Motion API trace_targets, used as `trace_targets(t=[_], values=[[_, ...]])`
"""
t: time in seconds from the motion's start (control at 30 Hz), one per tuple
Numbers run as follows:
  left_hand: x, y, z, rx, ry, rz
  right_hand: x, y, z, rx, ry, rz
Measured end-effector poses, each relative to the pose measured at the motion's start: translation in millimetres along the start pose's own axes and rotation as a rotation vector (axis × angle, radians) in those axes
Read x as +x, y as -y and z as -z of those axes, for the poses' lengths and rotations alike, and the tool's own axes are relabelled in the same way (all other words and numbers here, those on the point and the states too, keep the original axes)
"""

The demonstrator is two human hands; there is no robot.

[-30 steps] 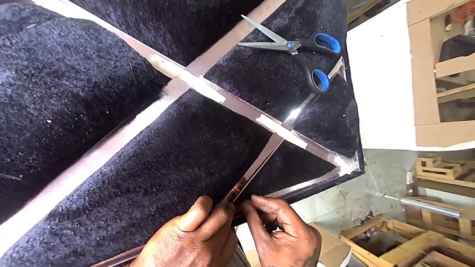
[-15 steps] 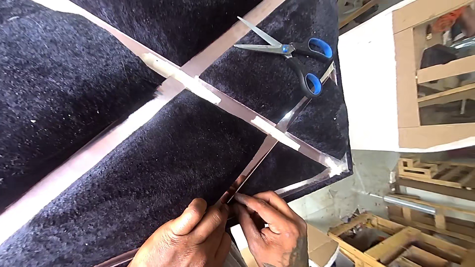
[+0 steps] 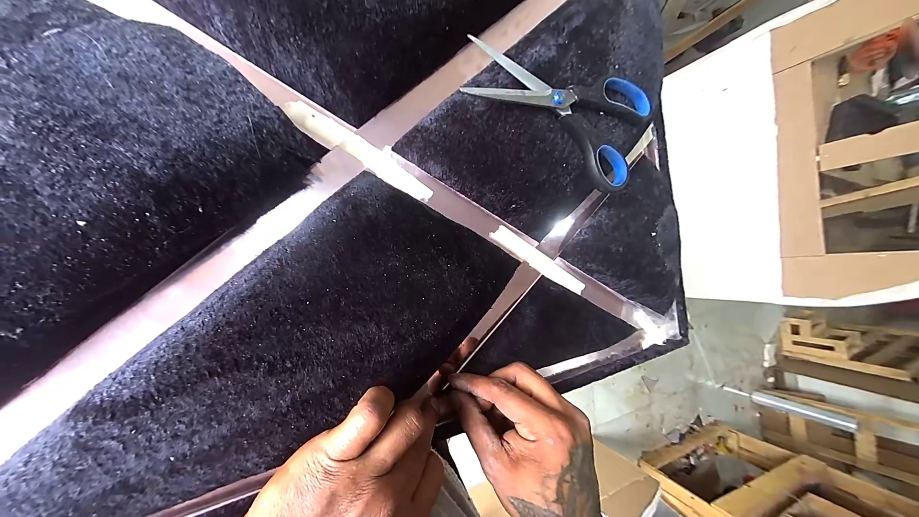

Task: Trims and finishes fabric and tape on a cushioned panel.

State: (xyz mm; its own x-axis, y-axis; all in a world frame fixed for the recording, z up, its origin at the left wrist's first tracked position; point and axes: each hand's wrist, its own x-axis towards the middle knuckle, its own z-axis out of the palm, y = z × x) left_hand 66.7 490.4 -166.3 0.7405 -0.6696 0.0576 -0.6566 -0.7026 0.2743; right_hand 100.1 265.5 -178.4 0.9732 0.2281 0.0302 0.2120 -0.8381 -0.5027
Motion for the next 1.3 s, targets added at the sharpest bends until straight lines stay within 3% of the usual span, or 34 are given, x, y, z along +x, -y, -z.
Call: trace_targets(t=[0.3,0.6,0.87,1.3], values=[[-10.2,-0.1,-1.9,-0.048,-0.062,0.039,2.1,-3.0,0.0,0.012,0.014,0.010],[-26.2,-1.7,-1.7,-0.140,-0.083,0.109,2.2,-9.4,16.9,0.185,0.165,-0.026],[-24.5,-2.8,-5.1,-0.144,-0.116,0.139,-2.9,0.2,-1.9,0.055,0.007,-0.025],[-22.7,-5.6,-6.6,-0.138,-0.131,0.159,-6.1,0.5,-4.8,0.037,-0.043,-0.034]])
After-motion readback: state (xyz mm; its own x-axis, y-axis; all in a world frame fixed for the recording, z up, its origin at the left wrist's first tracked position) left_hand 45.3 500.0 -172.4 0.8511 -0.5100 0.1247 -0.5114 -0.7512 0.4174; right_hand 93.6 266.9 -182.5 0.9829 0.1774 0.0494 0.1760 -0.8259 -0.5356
